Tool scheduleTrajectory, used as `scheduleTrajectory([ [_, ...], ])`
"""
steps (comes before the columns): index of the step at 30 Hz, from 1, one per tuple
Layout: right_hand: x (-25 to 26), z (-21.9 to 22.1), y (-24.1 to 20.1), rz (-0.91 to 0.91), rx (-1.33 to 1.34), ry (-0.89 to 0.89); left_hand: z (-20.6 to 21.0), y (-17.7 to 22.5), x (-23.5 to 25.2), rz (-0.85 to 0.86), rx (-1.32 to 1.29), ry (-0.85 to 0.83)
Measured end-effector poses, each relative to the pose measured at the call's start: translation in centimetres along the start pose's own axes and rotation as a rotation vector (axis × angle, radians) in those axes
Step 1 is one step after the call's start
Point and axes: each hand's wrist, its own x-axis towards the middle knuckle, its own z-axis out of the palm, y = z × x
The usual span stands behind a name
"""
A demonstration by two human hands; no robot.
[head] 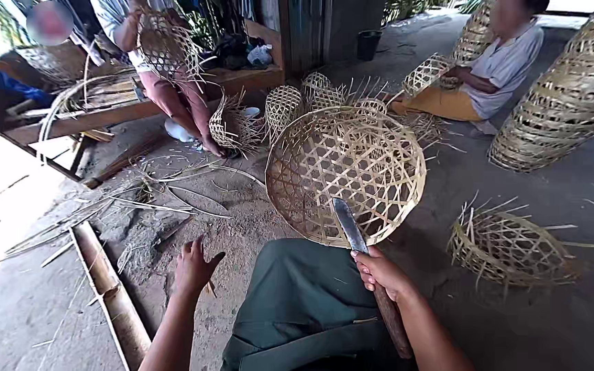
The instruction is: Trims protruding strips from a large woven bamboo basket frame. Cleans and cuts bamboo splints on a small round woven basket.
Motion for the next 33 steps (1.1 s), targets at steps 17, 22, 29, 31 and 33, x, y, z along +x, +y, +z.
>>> scheduleTrajectory([
  [17, -9.8, -4.0, -1.6, -0.256, 0.071, -0.280, 4.7, 22.2, -5.8, 0.735, 0.234, -0.540],
  [22, -11.8, -6.1, -3.0, -0.503, 0.105, 0.072, 0.6, 23.5, -8.0, 0.731, 0.319, -0.579],
  [29, -10.8, -6.3, -3.6, -0.676, 0.070, 0.517, -0.3, 22.9, -14.3, 1.026, 0.294, -0.346],
  [31, -10.7, -5.2, -3.7, -0.741, 0.069, 0.553, 0.4, 22.4, -14.9, 1.112, 0.267, -0.273],
  [33, -10.3, -4.1, -3.9, -0.804, 0.038, 0.609, 1.3, 21.9, -15.3, 1.162, 0.223, -0.207],
])
